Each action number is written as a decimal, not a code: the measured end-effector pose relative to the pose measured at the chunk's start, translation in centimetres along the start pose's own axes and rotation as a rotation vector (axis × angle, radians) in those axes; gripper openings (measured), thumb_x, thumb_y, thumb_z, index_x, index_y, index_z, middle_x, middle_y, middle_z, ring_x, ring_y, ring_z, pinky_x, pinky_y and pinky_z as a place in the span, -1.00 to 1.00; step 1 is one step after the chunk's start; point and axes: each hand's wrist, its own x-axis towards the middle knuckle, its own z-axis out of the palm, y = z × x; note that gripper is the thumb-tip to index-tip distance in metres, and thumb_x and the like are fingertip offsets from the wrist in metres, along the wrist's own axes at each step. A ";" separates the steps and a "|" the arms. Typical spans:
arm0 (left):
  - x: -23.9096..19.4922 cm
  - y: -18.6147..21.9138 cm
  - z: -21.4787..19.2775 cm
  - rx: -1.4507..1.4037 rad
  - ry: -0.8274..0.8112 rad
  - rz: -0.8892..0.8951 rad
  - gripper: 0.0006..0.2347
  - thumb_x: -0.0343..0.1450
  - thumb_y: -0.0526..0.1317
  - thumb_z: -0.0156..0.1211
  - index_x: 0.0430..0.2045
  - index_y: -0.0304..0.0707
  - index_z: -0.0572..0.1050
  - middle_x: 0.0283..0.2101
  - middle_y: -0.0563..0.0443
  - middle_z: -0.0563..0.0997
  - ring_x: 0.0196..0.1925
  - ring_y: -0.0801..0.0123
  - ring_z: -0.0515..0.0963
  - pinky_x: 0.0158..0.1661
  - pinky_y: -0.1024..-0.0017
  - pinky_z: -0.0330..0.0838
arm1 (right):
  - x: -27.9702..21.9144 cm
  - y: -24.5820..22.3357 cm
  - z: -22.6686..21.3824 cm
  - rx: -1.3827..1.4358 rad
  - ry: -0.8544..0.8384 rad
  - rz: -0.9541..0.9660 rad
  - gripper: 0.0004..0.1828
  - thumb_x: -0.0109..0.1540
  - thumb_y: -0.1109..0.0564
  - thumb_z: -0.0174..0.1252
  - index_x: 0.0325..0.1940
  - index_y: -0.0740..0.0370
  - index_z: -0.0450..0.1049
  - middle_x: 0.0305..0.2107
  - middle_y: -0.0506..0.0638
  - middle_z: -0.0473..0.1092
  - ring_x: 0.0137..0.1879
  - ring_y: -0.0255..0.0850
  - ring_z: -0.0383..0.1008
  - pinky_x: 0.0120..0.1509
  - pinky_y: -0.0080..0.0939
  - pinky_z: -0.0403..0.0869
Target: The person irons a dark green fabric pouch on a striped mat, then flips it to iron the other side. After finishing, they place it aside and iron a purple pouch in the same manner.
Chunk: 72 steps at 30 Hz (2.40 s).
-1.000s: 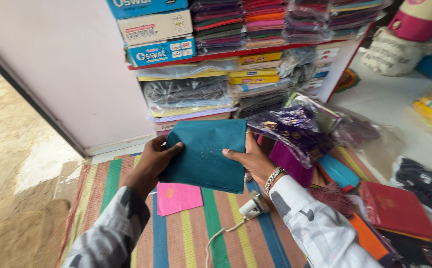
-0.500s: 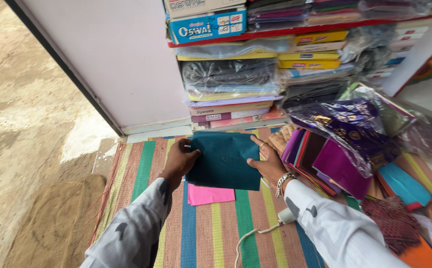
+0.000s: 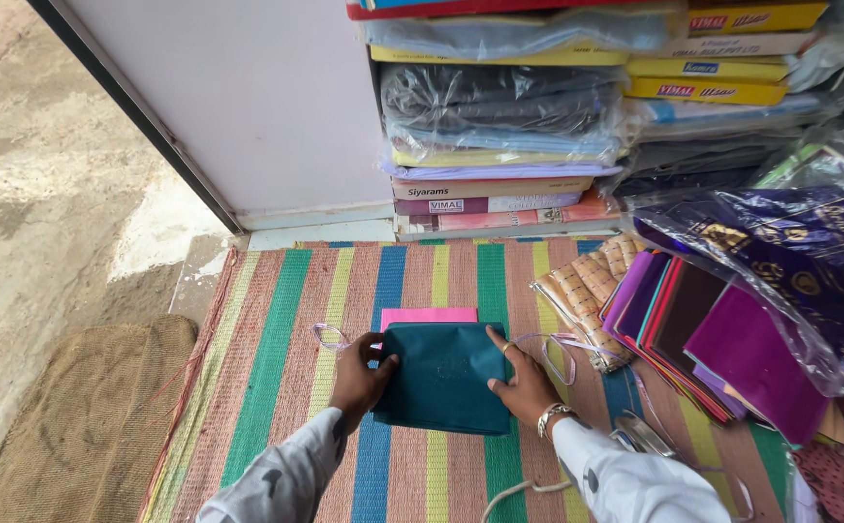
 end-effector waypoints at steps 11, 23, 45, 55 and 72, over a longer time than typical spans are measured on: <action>2.9 -6.0 3.4 -0.299 0.144 -0.094 -0.57 0.40 -0.31 0.27 0.20 -0.24 0.41 -0.12 -0.10 0.66 -0.26 0.43 0.63 -0.22 0.45 0.53 | 6.3 6.8 6.5 0.273 0.277 0.074 0.00 0.18 0.23 0.31 0.58 -0.10 -0.07 0.12 0.20 0.43 -0.06 -0.15 0.62 -0.04 -0.21 0.59; 4.7 -10.5 3.7 -0.289 0.097 -0.108 -0.55 0.39 -0.42 0.15 0.22 -0.19 0.39 -0.04 -0.04 0.61 -0.19 0.42 0.64 -0.17 0.49 0.52 | 6.9 8.1 9.5 0.173 0.278 0.006 -0.22 0.10 0.36 0.22 0.40 -0.07 0.33 0.12 -0.08 0.47 0.00 -0.18 0.60 0.05 -0.19 0.58; 2.9 -7.0 4.1 -0.035 0.256 -0.008 -0.67 0.38 -0.43 0.19 0.05 -0.32 0.45 -0.18 -0.12 0.64 -0.23 0.33 0.64 -0.20 0.39 0.56 | 4.8 6.0 10.4 0.086 0.414 -0.060 -0.47 0.15 0.38 0.21 0.22 0.16 0.49 0.15 0.00 0.43 0.14 -0.14 0.53 0.09 -0.24 0.55; 2.5 -7.2 4.4 0.109 0.293 0.062 -0.69 0.35 -0.41 0.23 -0.01 -0.29 0.46 -0.25 -0.11 0.60 -0.28 0.23 0.62 -0.22 0.31 0.52 | 4.7 6.7 10.4 0.037 0.401 -0.069 -0.52 0.17 0.34 0.21 0.20 0.20 0.49 0.12 0.03 0.42 0.12 -0.10 0.53 0.12 -0.25 0.61; 1.6 -5.3 4.5 0.467 0.201 0.414 -0.42 0.41 -0.23 0.22 0.33 -0.38 0.16 0.44 -0.31 0.17 0.48 -0.16 0.14 0.38 0.07 0.08 | 3.6 4.1 9.2 -0.324 0.325 -0.164 -0.36 0.20 0.23 0.16 0.38 0.15 0.28 0.33 0.05 0.18 0.38 0.01 0.28 0.38 -0.07 0.37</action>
